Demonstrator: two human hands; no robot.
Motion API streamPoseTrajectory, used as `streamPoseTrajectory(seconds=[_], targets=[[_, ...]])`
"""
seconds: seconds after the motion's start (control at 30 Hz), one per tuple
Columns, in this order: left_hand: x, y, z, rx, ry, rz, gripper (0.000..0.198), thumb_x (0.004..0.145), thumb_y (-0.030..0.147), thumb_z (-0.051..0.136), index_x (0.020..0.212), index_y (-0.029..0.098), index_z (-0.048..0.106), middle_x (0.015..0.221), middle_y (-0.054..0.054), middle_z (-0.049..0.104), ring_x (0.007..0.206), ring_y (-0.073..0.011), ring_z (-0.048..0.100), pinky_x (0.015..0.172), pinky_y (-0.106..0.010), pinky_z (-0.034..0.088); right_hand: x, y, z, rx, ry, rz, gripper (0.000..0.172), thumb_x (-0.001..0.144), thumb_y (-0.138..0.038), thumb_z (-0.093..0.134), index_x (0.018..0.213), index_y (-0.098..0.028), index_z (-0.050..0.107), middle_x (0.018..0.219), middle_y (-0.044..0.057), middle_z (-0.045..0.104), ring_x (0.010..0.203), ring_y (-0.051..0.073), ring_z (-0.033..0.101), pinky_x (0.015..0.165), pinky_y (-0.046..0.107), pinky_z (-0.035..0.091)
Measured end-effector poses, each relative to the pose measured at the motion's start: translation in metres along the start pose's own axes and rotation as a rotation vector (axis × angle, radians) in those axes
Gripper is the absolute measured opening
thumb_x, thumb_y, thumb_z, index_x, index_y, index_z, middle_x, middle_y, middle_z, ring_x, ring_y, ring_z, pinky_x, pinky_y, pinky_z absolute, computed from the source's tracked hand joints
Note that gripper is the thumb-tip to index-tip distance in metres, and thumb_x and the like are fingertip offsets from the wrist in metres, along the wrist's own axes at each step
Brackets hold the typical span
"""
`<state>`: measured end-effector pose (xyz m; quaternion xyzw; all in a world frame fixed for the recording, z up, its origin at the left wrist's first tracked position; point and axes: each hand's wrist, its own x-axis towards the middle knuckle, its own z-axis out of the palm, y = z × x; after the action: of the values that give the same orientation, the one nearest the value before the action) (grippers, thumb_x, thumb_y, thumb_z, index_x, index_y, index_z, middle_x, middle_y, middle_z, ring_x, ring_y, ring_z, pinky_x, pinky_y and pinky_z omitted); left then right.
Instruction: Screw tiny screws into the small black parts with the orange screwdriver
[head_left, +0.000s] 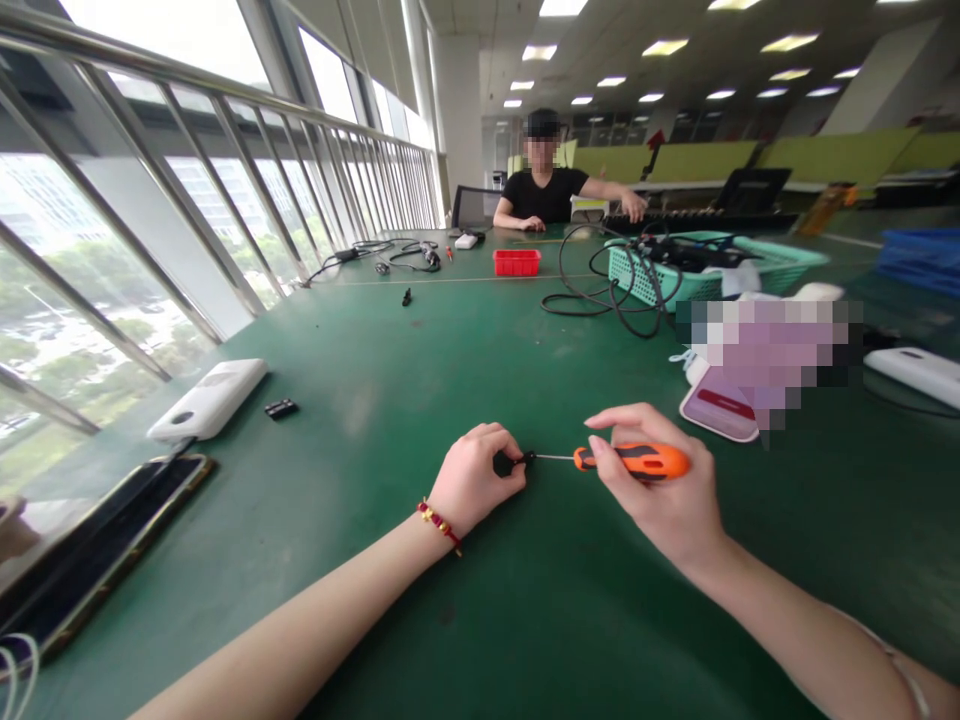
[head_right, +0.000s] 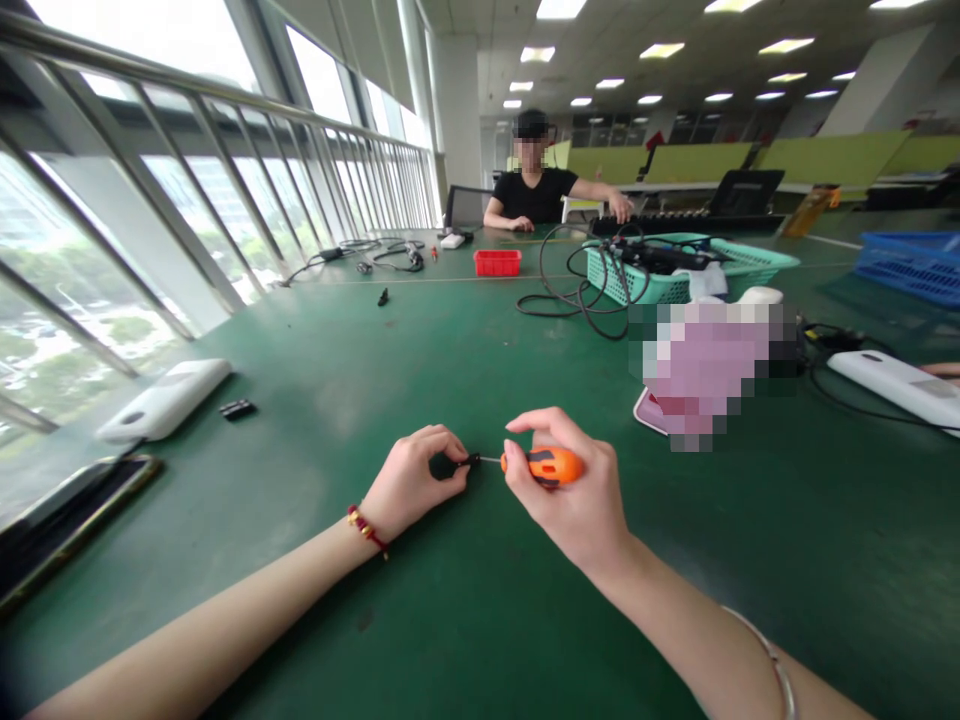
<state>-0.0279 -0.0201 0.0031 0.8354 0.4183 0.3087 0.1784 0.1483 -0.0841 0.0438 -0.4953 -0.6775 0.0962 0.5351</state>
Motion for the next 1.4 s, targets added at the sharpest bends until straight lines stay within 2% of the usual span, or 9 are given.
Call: streamPoseTrajectory(seconds=[0.17,0.23,0.37,0.47,0.6,0.93,1.1,1.2,1.4], targets=[[0.001,0.000,-0.001,0.002,0.004,-0.005,0.008,0.065,0.012,0.059,0.063,0.018,0.054,0.075,-0.001,0.062,0.072,-0.0154,0.058,0.069,-0.028,0.048,0.000,0.007,0.004,0.030,0.087,-0.082,0.039,0.070,-0.018,0.060,0.107,-0.020,0.048,0.078,0.001,0.055,0.069,0.015,0.058,0.066,0.029,0.049],[0.001,0.000,-0.001,-0.008,0.008,-0.012,0.008,0.065,0.013,0.059,0.063,0.018,0.054,0.075,-0.001,0.063,0.072,-0.0154,0.059,0.070,-0.028,0.049,0.000,0.008,0.004,0.058,0.083,-0.046,0.045,0.071,-0.022,0.061,0.113,-0.019,0.043,0.077,0.000,0.053,0.066,0.015,0.056,0.063,0.029,0.048],[0.001,-0.001,-0.001,-0.038,0.005,-0.026,0.007,0.065,0.013,0.059,0.063,0.018,0.055,0.076,-0.001,0.063,0.072,-0.0153,0.059,0.070,-0.028,0.049,0.002,0.005,0.000,0.007,-0.046,0.082,0.014,0.079,-0.030,0.056,0.089,-0.020,0.053,0.051,-0.006,0.046,0.041,0.010,0.044,0.044,0.024,0.038],[0.001,-0.001,-0.002,-0.059,0.001,-0.036,0.007,0.064,0.012,0.059,0.064,0.018,0.056,0.076,-0.001,0.064,0.073,-0.0153,0.060,0.071,-0.028,0.049,0.003,0.001,-0.002,-0.024,-0.070,0.052,0.011,0.081,-0.030,0.054,0.076,-0.020,0.055,0.056,-0.001,0.056,0.045,0.012,0.052,0.043,0.024,0.038],[0.000,-0.001,-0.003,-0.094,-0.006,-0.050,0.008,0.063,0.010,0.059,0.064,0.017,0.057,0.077,-0.001,0.065,0.073,-0.0152,0.060,0.073,-0.028,0.049,0.002,0.000,0.000,-0.016,-0.057,0.013,0.006,0.079,-0.026,0.056,0.083,-0.020,0.055,0.047,-0.006,0.050,0.040,0.011,0.048,0.043,0.025,0.038],[0.002,-0.006,-0.005,-0.118,-0.044,-0.035,0.007,0.063,0.011,0.059,0.065,0.018,0.058,0.078,-0.001,0.065,0.074,-0.0158,0.061,0.073,-0.029,0.049,0.001,0.012,0.003,0.092,0.058,-0.025,0.036,0.075,-0.019,0.057,0.109,-0.021,0.044,0.074,-0.001,0.052,0.064,0.015,0.055,0.063,0.030,0.047],[0.002,-0.007,-0.005,-0.122,-0.044,-0.024,0.007,0.063,0.011,0.060,0.065,0.018,0.059,0.077,-0.001,0.065,0.073,-0.0151,0.061,0.072,-0.027,0.049,0.002,0.006,0.000,0.041,-0.044,0.092,0.012,0.081,-0.026,0.054,0.091,-0.021,0.052,0.051,-0.006,0.040,0.046,0.012,0.047,0.046,0.025,0.040],[0.002,-0.007,-0.005,-0.133,-0.051,-0.029,0.007,0.063,0.011,0.060,0.066,0.017,0.060,0.077,-0.001,0.065,0.073,-0.0148,0.061,0.072,-0.027,0.049,0.001,0.003,0.000,0.015,-0.058,0.073,0.013,0.079,-0.023,0.056,0.091,-0.021,0.053,0.049,-0.007,0.040,0.044,0.011,0.047,0.047,0.024,0.040],[0.004,-0.006,-0.007,-0.105,-0.044,-0.062,0.007,0.062,0.012,0.062,0.065,0.018,0.061,0.074,0.000,0.067,0.076,-0.0163,0.060,0.074,-0.030,0.049,-0.001,0.009,0.005,0.063,0.071,0.015,0.039,0.072,-0.021,0.062,0.107,-0.020,0.046,0.086,0.002,0.053,0.066,0.013,0.054,0.063,0.028,0.048]])
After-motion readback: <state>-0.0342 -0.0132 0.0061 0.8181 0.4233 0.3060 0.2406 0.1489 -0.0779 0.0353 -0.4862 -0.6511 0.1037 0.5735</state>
